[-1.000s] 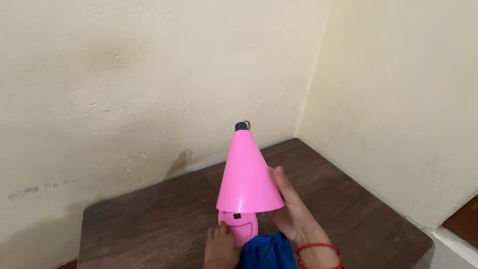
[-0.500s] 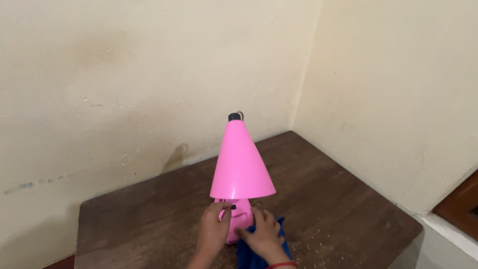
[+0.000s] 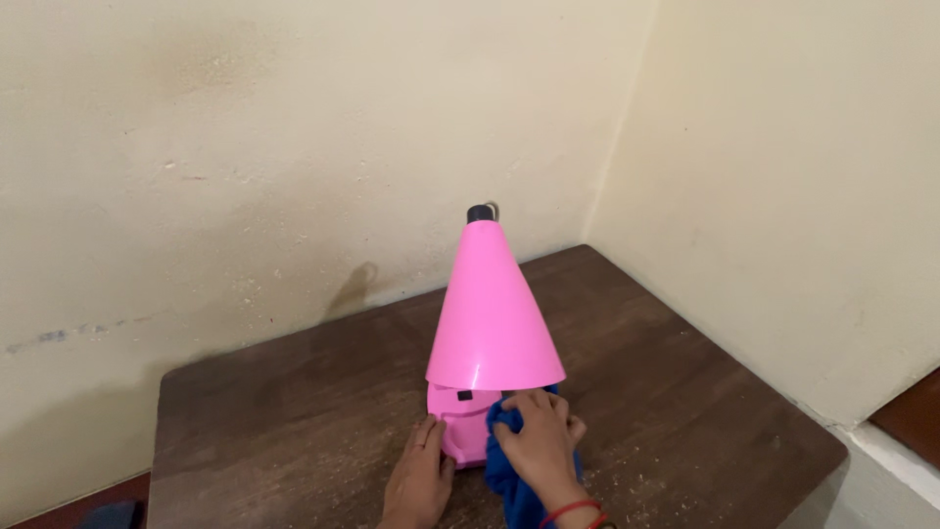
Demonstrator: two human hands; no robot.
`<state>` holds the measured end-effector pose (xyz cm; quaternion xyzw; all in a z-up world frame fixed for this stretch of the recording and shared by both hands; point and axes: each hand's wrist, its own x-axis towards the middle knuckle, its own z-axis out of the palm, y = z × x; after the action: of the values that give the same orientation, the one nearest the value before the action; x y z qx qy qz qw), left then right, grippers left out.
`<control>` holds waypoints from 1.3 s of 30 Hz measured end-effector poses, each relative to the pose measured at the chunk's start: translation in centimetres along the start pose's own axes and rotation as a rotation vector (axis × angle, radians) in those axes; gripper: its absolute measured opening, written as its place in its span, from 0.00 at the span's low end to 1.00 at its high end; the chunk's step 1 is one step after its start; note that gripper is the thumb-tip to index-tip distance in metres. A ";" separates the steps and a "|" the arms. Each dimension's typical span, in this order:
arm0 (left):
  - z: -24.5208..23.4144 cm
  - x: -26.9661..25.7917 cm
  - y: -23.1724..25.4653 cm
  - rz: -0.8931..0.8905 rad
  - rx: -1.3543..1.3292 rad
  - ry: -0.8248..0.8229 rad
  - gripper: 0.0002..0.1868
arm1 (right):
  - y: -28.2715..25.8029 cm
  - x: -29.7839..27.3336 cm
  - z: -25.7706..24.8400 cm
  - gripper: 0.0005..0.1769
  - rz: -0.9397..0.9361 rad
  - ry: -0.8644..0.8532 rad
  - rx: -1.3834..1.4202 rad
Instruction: The person wipes a wooden desk surface with a blue cloth, then lifts and wipes a pink desk lamp, and finally wipes the desk again. The actions are performed by hand using the cloth.
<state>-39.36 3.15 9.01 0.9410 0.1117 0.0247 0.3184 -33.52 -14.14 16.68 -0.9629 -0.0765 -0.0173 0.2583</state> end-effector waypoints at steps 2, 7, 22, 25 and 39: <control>-0.4 -0.1 0.3 0.019 0.008 0.002 0.32 | -0.6 0.0 0.0 0.23 0.042 -0.086 -0.028; -1.3 0.6 0.5 -0.115 0.075 -0.248 0.44 | -0.8 0.4 2.4 0.35 -0.079 -0.158 -0.085; 3.2 3.0 -4.4 0.081 0.129 -0.188 0.60 | 1.6 3.2 7.8 0.17 -0.374 -0.054 0.136; 2.7 2.8 -3.8 0.053 0.113 -0.174 0.60 | 2.9 3.4 8.0 0.23 -0.665 -0.006 0.133; 1.4 2.0 -2.5 0.044 0.029 -0.065 0.61 | 2.4 3.5 6.9 0.18 -0.672 -0.260 -0.003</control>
<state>-37.73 4.71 6.34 0.9481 0.0809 -0.0008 0.3075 -29.70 -12.23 9.79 -0.8786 -0.4208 0.0210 0.2250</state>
